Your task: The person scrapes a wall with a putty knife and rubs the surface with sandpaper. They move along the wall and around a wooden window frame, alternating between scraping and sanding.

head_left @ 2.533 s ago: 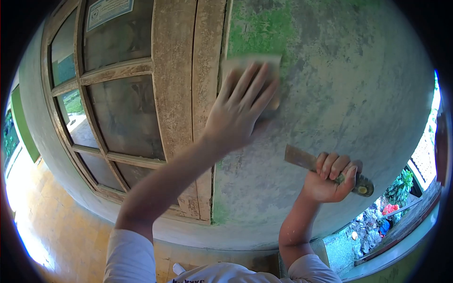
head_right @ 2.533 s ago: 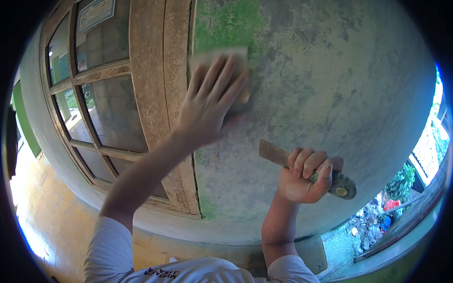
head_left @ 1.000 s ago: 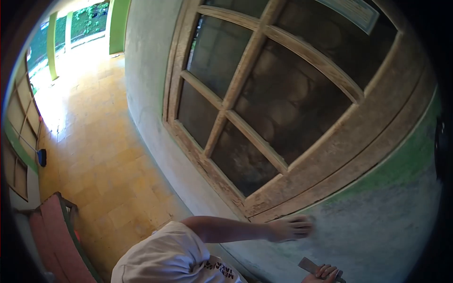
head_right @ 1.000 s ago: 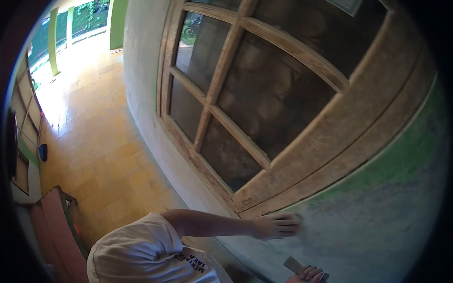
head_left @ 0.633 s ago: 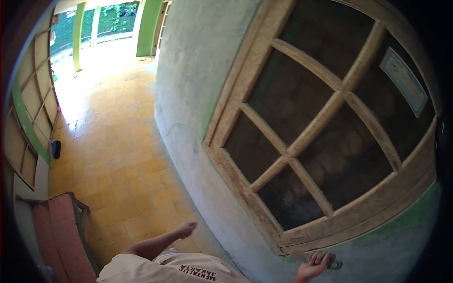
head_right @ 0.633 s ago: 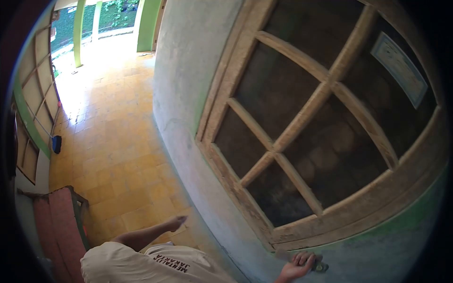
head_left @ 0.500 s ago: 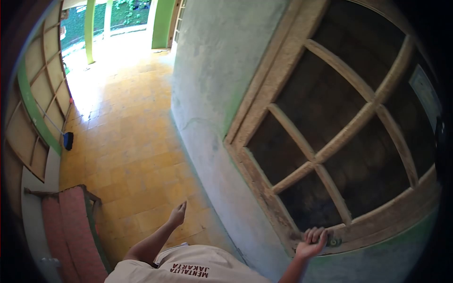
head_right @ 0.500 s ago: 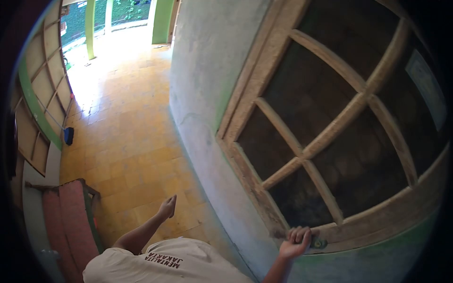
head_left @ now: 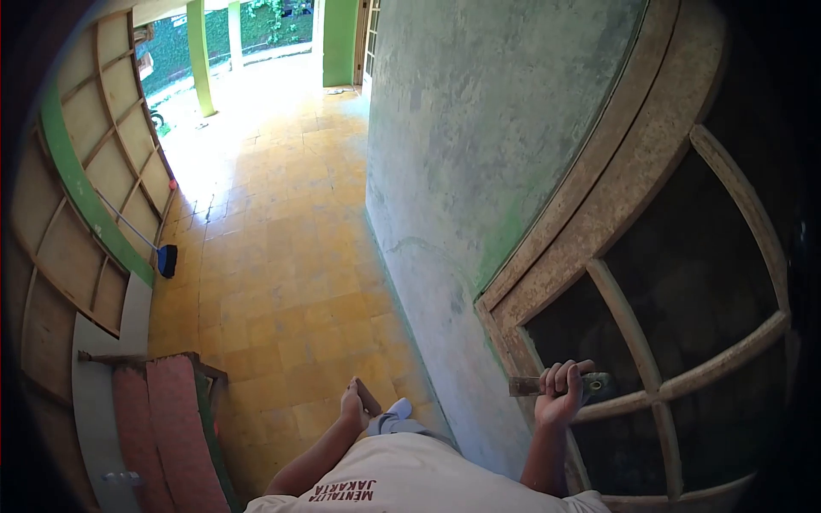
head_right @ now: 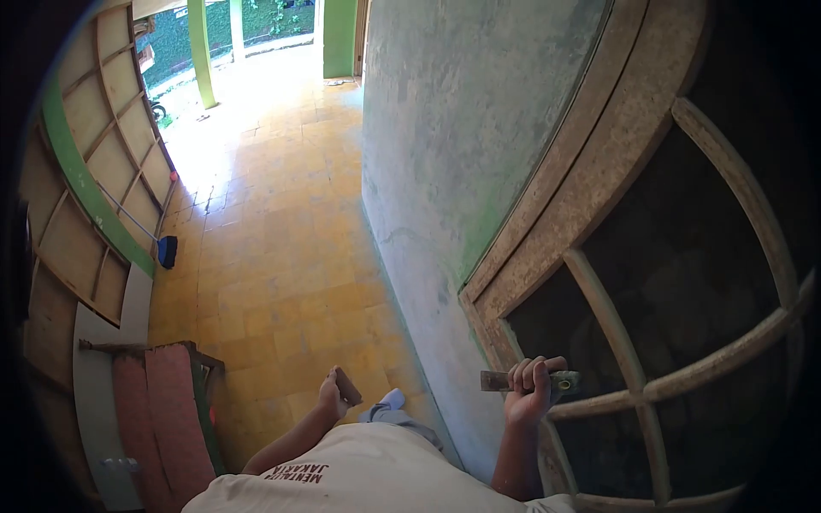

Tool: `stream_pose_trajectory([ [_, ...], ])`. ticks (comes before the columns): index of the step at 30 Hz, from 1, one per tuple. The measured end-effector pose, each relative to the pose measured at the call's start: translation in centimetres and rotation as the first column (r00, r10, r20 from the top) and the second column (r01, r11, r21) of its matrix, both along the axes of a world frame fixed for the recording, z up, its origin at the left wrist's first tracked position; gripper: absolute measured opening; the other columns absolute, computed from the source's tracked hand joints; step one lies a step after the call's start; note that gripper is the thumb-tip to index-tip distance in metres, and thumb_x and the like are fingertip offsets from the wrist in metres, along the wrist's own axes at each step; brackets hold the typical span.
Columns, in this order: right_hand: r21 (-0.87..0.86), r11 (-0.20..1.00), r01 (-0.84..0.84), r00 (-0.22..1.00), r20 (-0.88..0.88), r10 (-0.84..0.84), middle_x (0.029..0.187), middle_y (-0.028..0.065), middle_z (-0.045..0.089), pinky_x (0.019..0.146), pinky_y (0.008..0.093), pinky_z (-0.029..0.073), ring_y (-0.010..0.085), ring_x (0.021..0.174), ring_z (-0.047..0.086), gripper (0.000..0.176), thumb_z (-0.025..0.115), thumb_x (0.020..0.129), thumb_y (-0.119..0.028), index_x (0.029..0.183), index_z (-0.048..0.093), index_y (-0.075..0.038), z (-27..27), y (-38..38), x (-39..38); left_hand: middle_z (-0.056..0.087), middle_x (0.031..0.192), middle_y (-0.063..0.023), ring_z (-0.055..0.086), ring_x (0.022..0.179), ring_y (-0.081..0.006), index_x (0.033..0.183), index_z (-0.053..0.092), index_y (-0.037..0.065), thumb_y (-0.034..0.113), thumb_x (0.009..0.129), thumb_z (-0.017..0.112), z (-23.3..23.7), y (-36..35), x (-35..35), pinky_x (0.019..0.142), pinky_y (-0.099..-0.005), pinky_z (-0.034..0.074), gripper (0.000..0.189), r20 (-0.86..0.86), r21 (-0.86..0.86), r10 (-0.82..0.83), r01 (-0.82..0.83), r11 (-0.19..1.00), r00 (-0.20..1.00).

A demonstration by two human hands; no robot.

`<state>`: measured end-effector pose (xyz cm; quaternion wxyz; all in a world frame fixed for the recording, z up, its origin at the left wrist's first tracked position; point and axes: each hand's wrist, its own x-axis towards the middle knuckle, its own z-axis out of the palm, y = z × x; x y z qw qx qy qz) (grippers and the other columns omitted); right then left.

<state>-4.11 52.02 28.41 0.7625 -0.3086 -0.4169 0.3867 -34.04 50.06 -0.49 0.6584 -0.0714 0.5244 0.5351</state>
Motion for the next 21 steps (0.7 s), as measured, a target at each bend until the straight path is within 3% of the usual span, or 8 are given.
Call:
stream_pose_trajectory([
  [3, 0.017, 1.000, -0.016, 1.000, -0.017, 0.016, 0.055, -0.0027, 0.027, 0.041, 0.0252, 0.025, 0.0085, 0.044, 0.026, 0.025, 0.053, 0.092, -0.019, 0.076, 0.034, -0.014, 1.2, 5.3, 0.3, 0.040, 0.126, -0.0113, 0.042, 0.117, -0.0336, 0.131, 0.034, 0.016, 0.046, 0.096, 0.042, 3.5, 6.6, 0.8, 0.091, -0.0681, 0.038, 0.047, 0.083, 0.034, -0.105, 0.103, 0.994, 0.991],
  [10, 0.129, 0.992, -0.011, 0.999, 0.033, 0.007, 0.056, -0.0024, 0.028, 0.043, 0.0257, 0.026, 0.0087, 0.044, 0.027, 0.025, 0.054, 0.092, -0.019, 0.078, 0.034, -0.014, 3.5, 13.1, -0.5, 0.043, 0.119, -0.0123, 0.044, 0.114, -0.0313, 0.129, 0.036, 0.013, 0.042, 0.097, 0.041, 8.0, 21.6, 2.5, 0.089, -0.0651, 0.041, 0.043, 0.056, 0.128, -0.196, 0.188, 0.974, 0.979],
  [12, 0.138, 0.990, 0.004, 0.997, 0.070, -0.014, 0.056, -0.0022, 0.029, 0.043, 0.0258, 0.027, 0.0088, 0.044, 0.027, 0.024, 0.054, 0.092, -0.020, 0.079, 0.034, -0.013, 3.0, 13.7, -0.7, 0.042, 0.133, -0.0153, 0.041, 0.124, -0.0306, 0.136, 0.039, 0.010, 0.032, 0.099, 0.037, 13.2, 25.3, 4.5, 0.103, -0.0499, 0.035, 0.043, -0.190, 0.237, -0.197, 0.240, 0.941, 0.962],
  [13, 0.098, 0.994, 0.038, 0.995, 0.084, -0.046, 0.057, -0.0022, 0.029, 0.043, 0.0258, 0.027, 0.0088, 0.044, 0.028, 0.024, 0.054, 0.092, -0.019, 0.079, 0.034, -0.014, 2.7, 13.7, -0.7, 0.042, 0.133, -0.0153, 0.041, 0.124, -0.0306, 0.136, 0.039, 0.010, 0.032, 0.099, 0.037, 14.1, 27.7, 5.7, 0.103, -0.0499, 0.035, 0.043, -0.188, 0.244, -0.228, 0.270, 0.931, 0.955],
  [15, 0.068, 0.991, 0.118, 0.990, 0.067, -0.123, 0.057, -0.0023, 0.029, 0.043, 0.0258, 0.027, 0.0089, 0.044, 0.028, 0.023, 0.054, 0.092, -0.019, 0.079, 0.035, -0.014, 1.6, 13.7, -0.5, 0.026, 0.146, -0.0167, 0.023, 0.136, -0.0293, 0.142, 0.032, 0.009, 0.018, 0.098, 0.035, 15.6, 31.9, 8.1, 0.109, -0.0397, 0.022, 0.045, -0.667, 0.585, -0.015, 0.536, 0.609, 0.745],
  [16, 0.028, 0.986, 0.164, 0.985, 0.048, -0.165, 0.057, -0.0024, 0.029, 0.044, 0.0257, 0.028, 0.0089, 0.044, 0.028, 0.023, 0.053, 0.092, -0.019, 0.080, 0.035, -0.013, 1.0, 13.7, -0.6, 0.017, 0.153, -0.0175, 0.015, 0.142, -0.0286, 0.145, 0.028, 0.008, 0.011, 0.097, 0.034, 16.5, 33.8, 9.6, 0.113, -0.0345, 0.016, 0.048, -0.775, 0.626, 0.196, 0.684, 0.375, 0.601],
  [19, -0.001, 0.945, 0.326, 0.945, 0.012, -0.326, 0.058, -0.0026, 0.030, 0.044, 0.0254, 0.028, 0.0085, 0.046, 0.029, 0.019, 0.051, 0.092, -0.015, 0.081, 0.035, -0.014, 0.2, 13.0, -2.2, 0.013, 0.152, -0.0238, 0.008, 0.141, -0.0391, 0.143, 0.029, 0.003, 0.002, 0.089, 0.044, 20.3, 38.4, 14.0, 0.113, -0.0478, 0.009, 0.056, -0.803, 0.492, 0.420, 0.868, 0.068, 0.422],
  [21, -0.016, 0.906, 0.423, 0.905, -0.039, -0.423, 0.059, -0.0029, 0.031, 0.044, 0.0249, 0.029, 0.0079, 0.048, 0.029, 0.017, 0.047, 0.093, -0.012, 0.082, 0.035, -0.015, -0.5, 12.8, -3.7, 0.012, 0.151, -0.0258, 0.005, 0.140, -0.0446, 0.142, 0.029, 0.002, 0.012, 0.088, 0.051, 20.8, 40.9, 16.8, 0.111, -0.0562, 0.004, 0.059, -0.730, 0.466, 0.544, 0.884, -0.049, 0.415],
])
